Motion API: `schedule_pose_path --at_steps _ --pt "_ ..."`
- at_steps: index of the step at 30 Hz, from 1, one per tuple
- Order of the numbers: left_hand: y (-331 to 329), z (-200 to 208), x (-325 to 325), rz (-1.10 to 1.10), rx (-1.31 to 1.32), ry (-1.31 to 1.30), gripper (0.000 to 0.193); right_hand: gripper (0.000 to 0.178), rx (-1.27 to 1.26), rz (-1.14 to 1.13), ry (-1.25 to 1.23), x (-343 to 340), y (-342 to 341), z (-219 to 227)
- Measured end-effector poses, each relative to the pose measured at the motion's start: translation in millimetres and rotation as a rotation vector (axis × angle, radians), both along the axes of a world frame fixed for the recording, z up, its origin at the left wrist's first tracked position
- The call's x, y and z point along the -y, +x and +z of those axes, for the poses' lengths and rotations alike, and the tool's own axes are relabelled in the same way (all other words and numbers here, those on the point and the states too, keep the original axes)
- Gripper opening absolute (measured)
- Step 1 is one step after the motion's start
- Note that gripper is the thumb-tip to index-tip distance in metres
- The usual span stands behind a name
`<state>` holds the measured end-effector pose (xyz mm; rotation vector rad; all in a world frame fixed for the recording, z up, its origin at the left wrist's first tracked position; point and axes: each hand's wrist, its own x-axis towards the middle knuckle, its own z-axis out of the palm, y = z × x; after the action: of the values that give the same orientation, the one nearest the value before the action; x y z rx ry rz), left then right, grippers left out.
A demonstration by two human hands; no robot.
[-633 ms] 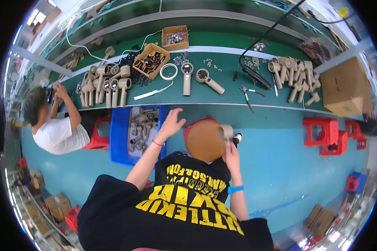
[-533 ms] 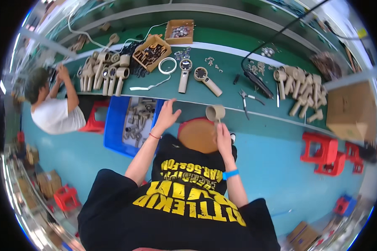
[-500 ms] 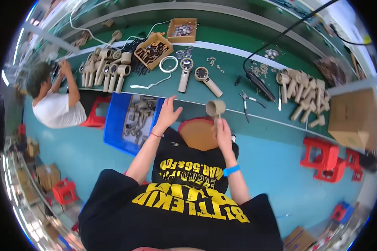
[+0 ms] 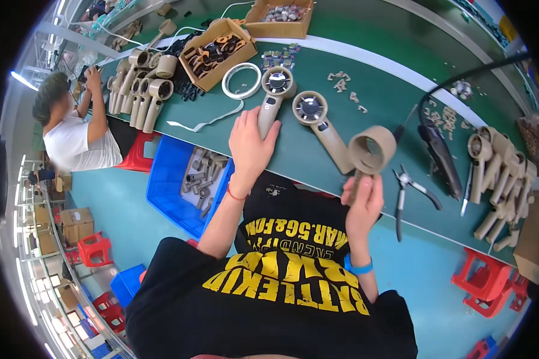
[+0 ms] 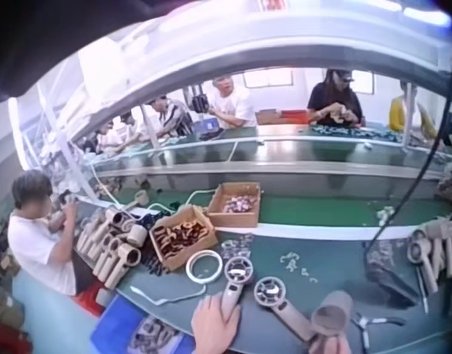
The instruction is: Assemble components of a handheld fan, including the housing, motor, and PCB.
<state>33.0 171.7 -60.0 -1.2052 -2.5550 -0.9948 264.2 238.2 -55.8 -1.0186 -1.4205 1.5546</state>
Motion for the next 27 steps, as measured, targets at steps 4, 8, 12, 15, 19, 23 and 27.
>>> schedule_pose_path --at_steps 4,8,12,15,19,23,27 --pt "-5 -3 6 -0.082 -0.006 0.093 0.046 0.038 0.034 -0.031 0.009 -1 -9 5" --pt "-4 5 21 -0.087 0.33 0.263 0.047 0.041 0.079 -0.015 -0.108 -3 -8 13" --pt "-9 25 30 -0.167 0.717 0.498 0.047 0.044 -0.012 -0.069 -0.12 -10 -14 15" --pt "-13 34 37 -0.282 1.289 0.69 0.043 0.047 -0.047 -0.095 -0.111 -9 -12 17" --pt "-22 48 27 -0.496 1.647 0.739 0.048 0.049 -0.092 -0.138 -0.09 -15 -16 16" --pt "-36 52 24 -0.513 1.519 0.79 0.037 0.049 -0.105 -0.099 -0.07 -30 -29 13" --pt "-41 73 20 -0.296 1.319 0.626 0.03 0.048 -0.077 -0.127 -0.056 -35 -29 8"
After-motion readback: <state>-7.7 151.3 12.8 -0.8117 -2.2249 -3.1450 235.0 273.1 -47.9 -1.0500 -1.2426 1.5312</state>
